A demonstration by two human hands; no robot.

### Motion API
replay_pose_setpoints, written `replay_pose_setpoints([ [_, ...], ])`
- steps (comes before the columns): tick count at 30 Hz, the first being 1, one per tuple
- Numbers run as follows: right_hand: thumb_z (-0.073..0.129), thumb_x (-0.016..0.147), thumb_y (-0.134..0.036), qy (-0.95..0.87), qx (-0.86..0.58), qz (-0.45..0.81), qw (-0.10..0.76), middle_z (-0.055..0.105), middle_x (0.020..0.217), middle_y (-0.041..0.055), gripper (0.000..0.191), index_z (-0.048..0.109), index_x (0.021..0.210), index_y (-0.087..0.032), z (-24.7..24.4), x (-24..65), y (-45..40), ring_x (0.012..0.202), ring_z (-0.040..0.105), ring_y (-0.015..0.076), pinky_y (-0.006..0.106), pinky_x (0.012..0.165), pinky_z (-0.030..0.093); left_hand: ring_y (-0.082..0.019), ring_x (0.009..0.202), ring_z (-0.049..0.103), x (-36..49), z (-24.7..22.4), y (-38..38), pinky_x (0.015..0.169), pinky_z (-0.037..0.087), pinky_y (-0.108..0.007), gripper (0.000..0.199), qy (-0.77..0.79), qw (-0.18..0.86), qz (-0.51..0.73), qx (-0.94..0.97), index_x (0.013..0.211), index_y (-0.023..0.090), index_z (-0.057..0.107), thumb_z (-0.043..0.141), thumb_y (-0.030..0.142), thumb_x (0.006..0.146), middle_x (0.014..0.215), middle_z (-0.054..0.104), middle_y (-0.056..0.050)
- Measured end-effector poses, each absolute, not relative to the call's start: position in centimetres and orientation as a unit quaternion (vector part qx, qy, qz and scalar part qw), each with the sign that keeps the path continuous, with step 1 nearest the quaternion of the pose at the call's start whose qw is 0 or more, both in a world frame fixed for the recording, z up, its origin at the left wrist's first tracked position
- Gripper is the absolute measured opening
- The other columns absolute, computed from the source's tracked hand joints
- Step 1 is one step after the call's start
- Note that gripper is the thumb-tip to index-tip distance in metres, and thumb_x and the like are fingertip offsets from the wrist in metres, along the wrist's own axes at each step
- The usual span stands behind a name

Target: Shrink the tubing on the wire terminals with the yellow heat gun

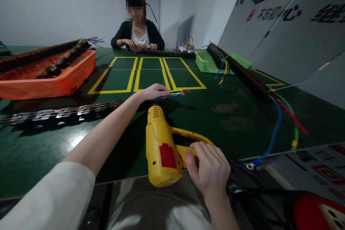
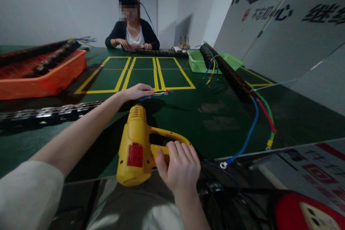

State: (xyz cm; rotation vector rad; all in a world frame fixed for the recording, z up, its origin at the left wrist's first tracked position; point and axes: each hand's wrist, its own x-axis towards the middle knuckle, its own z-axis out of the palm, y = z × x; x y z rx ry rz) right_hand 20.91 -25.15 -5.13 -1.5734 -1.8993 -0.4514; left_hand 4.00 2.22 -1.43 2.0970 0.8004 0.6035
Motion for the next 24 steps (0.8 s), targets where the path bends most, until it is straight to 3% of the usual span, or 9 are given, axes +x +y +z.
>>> replay_pose_setpoints([
  [9, 0.035, 0.093, -0.034, -0.705, -0.602, -0.183, 0.328, 0.058, 0.064, 0.0026, 0.034, 0.056, 0.071, -0.019, -5.4, 20.8, -24.9, 0.067, 0.052, 0.0154, 0.030, 0.067, 0.032, -0.008, 0.062, 0.051, 3.6, -1.5, 1.3, 0.064, 0.042, -0.021, 0.020, 0.287, 0.549, 0.387, 0.683, 0.068, 0.015, 0.055, 0.062, 0.031, 0.077, 0.066, 0.054, 0.001],
  [15, 0.037, 0.092, -0.032, -0.699, -0.614, -0.179, 0.320, 0.058, 0.063, 0.0004, 0.031, 0.055, 0.070, -0.019, -4.7, 20.8, -24.8, 0.064, 0.051, 0.0139, 0.028, 0.066, 0.032, -0.006, 0.053, 0.047, 4.0, -1.4, 0.9, 0.058, 0.044, -0.021, 0.025, 0.321, 0.500, 0.457, 0.663, 0.066, 0.015, 0.051, 0.067, 0.033, 0.075, 0.060, 0.049, 0.003],
  [24, 0.037, 0.093, -0.025, -0.671, -0.643, -0.224, 0.294, 0.060, 0.061, 0.0010, 0.032, 0.055, 0.067, -0.019, -4.3, 23.2, -24.9, 0.061, 0.052, 0.0138, 0.027, 0.064, 0.032, -0.007, 0.049, 0.043, 3.5, -2.3, 1.6, 0.057, 0.045, -0.021, 0.045, 0.294, 0.456, 0.595, 0.593, 0.056, 0.019, 0.036, 0.051, 0.047, 0.087, 0.051, 0.036, 0.004],
])
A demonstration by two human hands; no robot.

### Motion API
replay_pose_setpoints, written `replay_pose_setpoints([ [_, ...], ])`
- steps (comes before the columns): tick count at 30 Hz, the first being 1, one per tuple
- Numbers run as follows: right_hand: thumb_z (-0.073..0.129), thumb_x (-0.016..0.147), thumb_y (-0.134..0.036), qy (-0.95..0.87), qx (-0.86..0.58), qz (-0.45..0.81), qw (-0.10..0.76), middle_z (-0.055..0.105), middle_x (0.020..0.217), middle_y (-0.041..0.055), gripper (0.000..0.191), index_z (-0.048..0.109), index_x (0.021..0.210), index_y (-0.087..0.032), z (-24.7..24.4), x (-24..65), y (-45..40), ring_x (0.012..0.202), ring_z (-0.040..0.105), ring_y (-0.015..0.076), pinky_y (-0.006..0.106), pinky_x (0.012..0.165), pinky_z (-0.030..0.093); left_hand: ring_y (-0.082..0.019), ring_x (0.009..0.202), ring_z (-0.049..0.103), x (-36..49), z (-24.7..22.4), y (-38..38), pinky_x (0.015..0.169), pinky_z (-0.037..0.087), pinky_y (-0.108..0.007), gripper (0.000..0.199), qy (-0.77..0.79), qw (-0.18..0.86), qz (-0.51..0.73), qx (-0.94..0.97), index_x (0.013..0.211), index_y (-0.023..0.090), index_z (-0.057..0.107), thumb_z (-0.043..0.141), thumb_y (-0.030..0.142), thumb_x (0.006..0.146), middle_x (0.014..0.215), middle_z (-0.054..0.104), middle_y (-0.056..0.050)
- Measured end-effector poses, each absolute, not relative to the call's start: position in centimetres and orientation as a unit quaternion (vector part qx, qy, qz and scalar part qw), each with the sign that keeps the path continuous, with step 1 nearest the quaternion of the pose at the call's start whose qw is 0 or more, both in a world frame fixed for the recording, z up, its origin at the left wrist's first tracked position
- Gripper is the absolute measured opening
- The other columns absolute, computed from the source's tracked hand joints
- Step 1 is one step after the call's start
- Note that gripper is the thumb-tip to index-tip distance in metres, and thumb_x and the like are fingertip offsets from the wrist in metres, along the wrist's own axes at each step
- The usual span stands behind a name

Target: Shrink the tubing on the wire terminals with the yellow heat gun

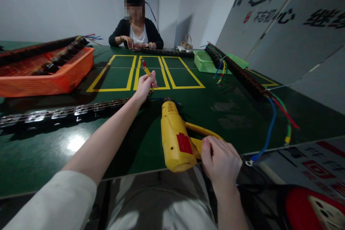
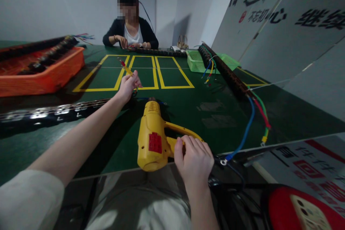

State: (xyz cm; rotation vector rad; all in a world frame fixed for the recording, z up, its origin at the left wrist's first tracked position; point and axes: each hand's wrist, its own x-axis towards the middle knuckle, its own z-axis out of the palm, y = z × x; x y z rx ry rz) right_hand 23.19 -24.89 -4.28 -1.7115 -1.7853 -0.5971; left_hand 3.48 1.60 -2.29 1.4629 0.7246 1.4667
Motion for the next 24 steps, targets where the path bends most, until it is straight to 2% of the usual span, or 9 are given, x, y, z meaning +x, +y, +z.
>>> replay_pose_setpoints([
  [10, 0.040, 0.093, -0.027, -0.658, -0.649, -0.271, 0.269, 0.056, 0.057, 0.0004, 0.033, 0.052, 0.064, -0.020, -4.1, 25.0, -25.4, 0.059, 0.049, 0.0137, 0.027, 0.060, 0.029, -0.007, 0.047, 0.039, 3.5, -1.8, 1.3, 0.055, 0.044, -0.021, 0.045, 0.270, 0.494, 0.602, 0.566, 0.056, 0.020, 0.032, 0.052, 0.046, 0.086, 0.051, 0.032, 0.005],
  [16, 0.040, 0.093, -0.029, -0.665, -0.651, -0.254, 0.264, 0.056, 0.058, 0.0005, 0.032, 0.051, 0.065, -0.020, -4.3, 23.5, -25.2, 0.060, 0.050, 0.0142, 0.028, 0.063, 0.030, -0.005, 0.041, 0.029, 3.5, -1.7, 1.5, 0.040, 0.030, -0.019, 0.046, 0.251, 0.548, 0.552, 0.577, 0.057, 0.020, 0.027, 0.048, 0.045, 0.089, 0.051, 0.025, 0.006],
  [24, 0.034, 0.093, -0.035, -0.678, -0.641, -0.204, 0.296, 0.056, 0.061, 0.0021, 0.037, 0.054, 0.066, -0.020, -5.0, 19.5, -24.2, 0.063, 0.050, 0.0158, 0.031, 0.065, 0.030, -0.003, 0.039, 0.019, 3.4, -0.8, 1.1, 0.036, 0.020, -0.017, 0.048, 0.253, 0.617, 0.498, 0.555, 0.056, 0.019, 0.023, 0.053, 0.040, 0.087, 0.049, 0.019, 0.008],
])
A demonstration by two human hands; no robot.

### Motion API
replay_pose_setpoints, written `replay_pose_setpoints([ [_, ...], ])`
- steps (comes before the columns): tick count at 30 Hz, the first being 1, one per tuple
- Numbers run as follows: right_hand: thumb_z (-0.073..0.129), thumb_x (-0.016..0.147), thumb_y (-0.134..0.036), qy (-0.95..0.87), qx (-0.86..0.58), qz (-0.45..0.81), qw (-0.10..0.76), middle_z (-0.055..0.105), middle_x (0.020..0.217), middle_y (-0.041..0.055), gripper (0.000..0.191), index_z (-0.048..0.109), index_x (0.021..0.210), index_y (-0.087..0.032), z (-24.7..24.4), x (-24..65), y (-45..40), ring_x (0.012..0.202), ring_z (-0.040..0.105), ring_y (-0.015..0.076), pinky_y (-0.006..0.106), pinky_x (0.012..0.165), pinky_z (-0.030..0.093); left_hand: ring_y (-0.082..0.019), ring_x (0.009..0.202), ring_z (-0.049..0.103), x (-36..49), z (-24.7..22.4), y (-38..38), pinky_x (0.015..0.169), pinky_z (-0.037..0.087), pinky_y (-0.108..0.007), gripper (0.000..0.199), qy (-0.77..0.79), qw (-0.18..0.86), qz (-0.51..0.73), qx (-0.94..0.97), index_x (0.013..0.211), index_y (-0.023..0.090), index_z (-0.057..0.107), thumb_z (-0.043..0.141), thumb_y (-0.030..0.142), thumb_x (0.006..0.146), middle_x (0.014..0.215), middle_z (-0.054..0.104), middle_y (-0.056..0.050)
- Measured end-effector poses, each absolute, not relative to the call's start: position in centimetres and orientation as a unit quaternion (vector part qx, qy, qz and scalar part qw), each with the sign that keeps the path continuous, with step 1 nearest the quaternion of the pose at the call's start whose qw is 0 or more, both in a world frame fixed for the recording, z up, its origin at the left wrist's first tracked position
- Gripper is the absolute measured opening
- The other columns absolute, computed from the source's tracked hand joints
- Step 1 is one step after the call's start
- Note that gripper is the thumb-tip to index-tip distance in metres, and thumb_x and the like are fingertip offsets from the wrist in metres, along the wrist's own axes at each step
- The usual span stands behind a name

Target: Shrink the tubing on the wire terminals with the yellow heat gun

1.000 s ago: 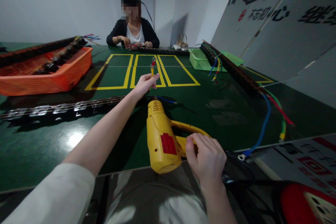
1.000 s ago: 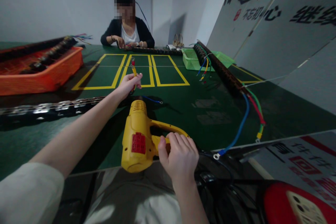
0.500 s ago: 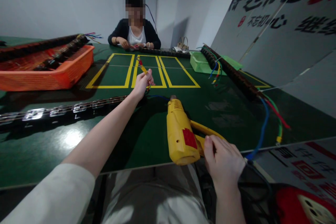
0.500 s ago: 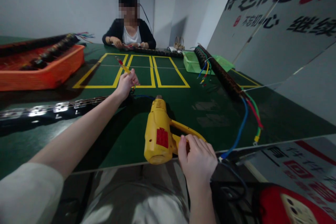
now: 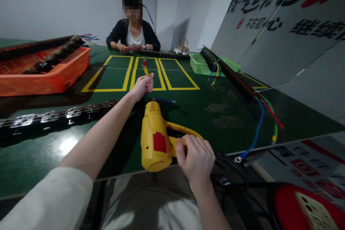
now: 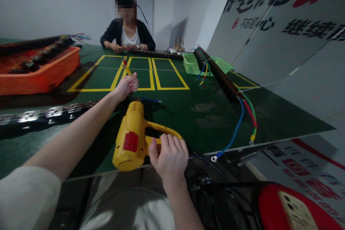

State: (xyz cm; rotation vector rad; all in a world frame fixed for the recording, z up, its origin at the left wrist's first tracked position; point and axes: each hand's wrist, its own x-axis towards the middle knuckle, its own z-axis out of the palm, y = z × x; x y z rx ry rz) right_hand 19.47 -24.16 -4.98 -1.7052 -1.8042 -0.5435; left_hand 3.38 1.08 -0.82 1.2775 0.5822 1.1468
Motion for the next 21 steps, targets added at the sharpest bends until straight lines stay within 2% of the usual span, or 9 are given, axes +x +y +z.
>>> replay_pose_setpoints([
  [3, 0.033, 0.094, -0.037, -0.675, -0.644, -0.184, 0.310, 0.058, 0.063, 0.0023, 0.039, 0.057, 0.068, -0.019, -4.8, 19.0, -24.2, 0.064, 0.051, 0.0160, 0.031, 0.066, 0.031, -0.003, 0.039, 0.018, 3.1, -0.7, 1.2, 0.035, 0.018, -0.017, 0.046, 0.241, 0.636, 0.474, 0.559, 0.056, 0.019, 0.025, 0.057, 0.037, 0.084, 0.049, 0.019, 0.008],
  [6, 0.030, 0.096, -0.040, -0.688, -0.635, -0.145, 0.320, 0.066, 0.081, 0.0025, 0.040, 0.063, 0.087, -0.019, -4.2, 19.0, -24.7, 0.079, 0.057, 0.0158, 0.030, 0.072, 0.034, -0.003, 0.039, 0.018, 2.7, -0.7, 1.6, 0.035, 0.016, -0.017, 0.046, 0.221, 0.665, 0.430, 0.570, 0.054, 0.018, 0.026, 0.057, 0.035, 0.083, 0.049, 0.019, 0.008],
  [8, 0.019, 0.095, -0.052, -0.724, -0.598, -0.093, 0.332, 0.066, 0.101, 0.0041, 0.055, 0.060, 0.111, -0.019, -3.6, 18.7, -25.0, 0.093, 0.057, 0.0177, 0.030, 0.079, 0.035, -0.003, 0.040, 0.018, 2.5, -0.5, 1.8, 0.035, 0.017, -0.016, 0.046, 0.215, 0.685, 0.398, 0.571, 0.053, 0.018, 0.026, 0.056, 0.035, 0.083, 0.049, 0.018, 0.007],
  [10, 0.012, 0.087, -0.070, -0.764, -0.554, -0.040, 0.328, 0.062, 0.113, 0.0066, 0.076, 0.050, 0.129, -0.019, -3.1, 18.2, -25.1, 0.102, 0.055, 0.0215, 0.034, 0.085, 0.035, -0.003, 0.040, 0.018, 2.4, -0.3, 1.9, 0.035, 0.018, -0.016, 0.046, 0.221, 0.699, 0.372, 0.569, 0.052, 0.018, 0.026, 0.054, 0.034, 0.085, 0.049, 0.018, 0.007],
  [12, 0.020, 0.074, -0.084, -0.785, -0.545, -0.011, 0.295, 0.062, 0.113, 0.0074, 0.093, 0.038, 0.140, -0.021, -2.7, 17.7, -25.1, 0.101, 0.055, 0.0240, 0.037, 0.086, 0.035, -0.004, 0.040, 0.018, 2.3, 0.0, 1.8, 0.035, 0.019, -0.016, 0.046, 0.233, 0.707, 0.354, 0.566, 0.051, 0.018, 0.027, 0.052, 0.033, 0.086, 0.049, 0.018, 0.007],
  [15, 0.039, 0.058, -0.091, -0.778, -0.578, 0.006, 0.245, 0.063, 0.105, 0.0065, 0.111, 0.029, 0.145, -0.023, -2.3, 17.4, -24.8, 0.094, 0.057, 0.0248, 0.038, 0.083, 0.037, -0.004, 0.039, 0.020, 2.2, 0.2, 1.5, 0.035, 0.021, -0.016, 0.046, 0.246, 0.709, 0.347, 0.562, 0.051, 0.017, 0.027, 0.050, 0.032, 0.087, 0.050, 0.019, 0.007],
  [21, 0.046, 0.051, -0.091, -0.773, -0.594, -0.004, 0.225, 0.063, 0.097, 0.0068, 0.116, 0.032, 0.144, -0.022, -2.0, 18.6, -24.6, 0.087, 0.059, 0.0243, 0.037, 0.078, 0.040, -0.005, 0.039, 0.023, 1.6, 0.1, 1.2, 0.035, 0.024, -0.016, 0.045, 0.256, 0.705, 0.342, 0.565, 0.051, 0.018, 0.029, 0.049, 0.031, 0.088, 0.050, 0.020, 0.006],
])
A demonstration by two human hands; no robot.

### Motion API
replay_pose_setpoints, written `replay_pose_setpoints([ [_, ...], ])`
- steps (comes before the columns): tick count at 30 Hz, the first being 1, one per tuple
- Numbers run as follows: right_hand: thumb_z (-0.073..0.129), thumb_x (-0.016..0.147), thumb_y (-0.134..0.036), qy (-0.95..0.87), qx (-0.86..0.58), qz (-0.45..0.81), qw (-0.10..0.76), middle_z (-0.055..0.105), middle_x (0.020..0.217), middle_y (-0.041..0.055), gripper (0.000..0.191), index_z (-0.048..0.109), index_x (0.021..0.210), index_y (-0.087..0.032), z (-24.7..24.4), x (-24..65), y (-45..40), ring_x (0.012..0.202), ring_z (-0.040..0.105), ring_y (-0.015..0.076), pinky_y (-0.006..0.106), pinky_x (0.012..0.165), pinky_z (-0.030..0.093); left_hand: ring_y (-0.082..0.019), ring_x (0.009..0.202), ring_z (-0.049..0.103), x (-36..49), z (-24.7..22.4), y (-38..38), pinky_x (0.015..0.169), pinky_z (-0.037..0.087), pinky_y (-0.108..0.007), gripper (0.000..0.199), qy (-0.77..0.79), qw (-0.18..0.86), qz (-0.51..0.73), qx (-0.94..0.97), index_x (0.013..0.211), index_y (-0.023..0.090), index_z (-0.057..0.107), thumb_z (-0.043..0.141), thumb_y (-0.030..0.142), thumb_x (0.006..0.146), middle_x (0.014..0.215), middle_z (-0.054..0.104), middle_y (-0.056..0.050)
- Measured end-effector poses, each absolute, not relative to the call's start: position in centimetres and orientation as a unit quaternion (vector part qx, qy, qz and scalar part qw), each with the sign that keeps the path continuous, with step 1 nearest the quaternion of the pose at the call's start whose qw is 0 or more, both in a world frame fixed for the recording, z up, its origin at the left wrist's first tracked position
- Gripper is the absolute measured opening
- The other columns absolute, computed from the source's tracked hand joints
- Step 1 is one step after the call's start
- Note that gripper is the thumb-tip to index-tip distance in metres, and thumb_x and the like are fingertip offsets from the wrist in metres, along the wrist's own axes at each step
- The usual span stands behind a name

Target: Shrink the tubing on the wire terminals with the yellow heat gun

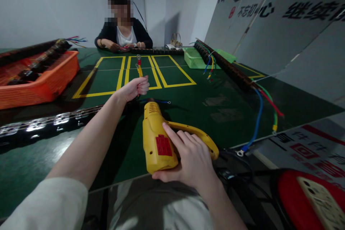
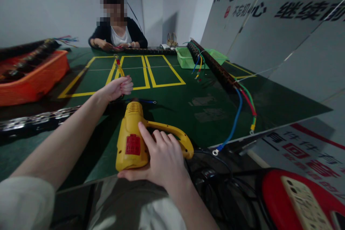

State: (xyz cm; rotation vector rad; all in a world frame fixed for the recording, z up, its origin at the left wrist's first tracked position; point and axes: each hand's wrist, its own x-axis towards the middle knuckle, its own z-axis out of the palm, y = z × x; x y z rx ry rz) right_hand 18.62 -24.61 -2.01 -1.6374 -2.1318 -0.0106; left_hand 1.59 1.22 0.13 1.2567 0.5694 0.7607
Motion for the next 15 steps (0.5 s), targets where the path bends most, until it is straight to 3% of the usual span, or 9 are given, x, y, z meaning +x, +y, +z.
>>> replay_pose_setpoints([
  [9, 0.046, 0.064, -0.084, -0.728, -0.653, -0.010, 0.207, 0.064, 0.112, 0.0104, 0.103, 0.031, 0.144, -0.021, -1.4, 21.6, -25.7, 0.099, 0.061, 0.0281, 0.039, 0.079, 0.045, -0.004, 0.039, 0.022, 1.6, 0.1, 1.0, 0.037, 0.021, -0.017, 0.042, 0.221, 0.732, 0.328, 0.555, 0.052, 0.017, 0.030, 0.052, 0.029, 0.087, 0.050, 0.020, 0.007],
  [15, 0.043, 0.069, -0.082, -0.724, -0.654, -0.053, 0.210, 0.065, 0.112, 0.0113, 0.098, 0.032, 0.143, -0.019, -1.6, 22.1, -26.1, 0.095, 0.064, 0.0279, 0.039, 0.075, 0.048, -0.004, 0.038, 0.024, 1.7, 0.0, 1.1, 0.036, 0.022, -0.017, 0.044, 0.223, 0.739, 0.328, 0.544, 0.050, 0.017, 0.031, 0.052, 0.029, 0.088, 0.049, 0.021, 0.007],
])
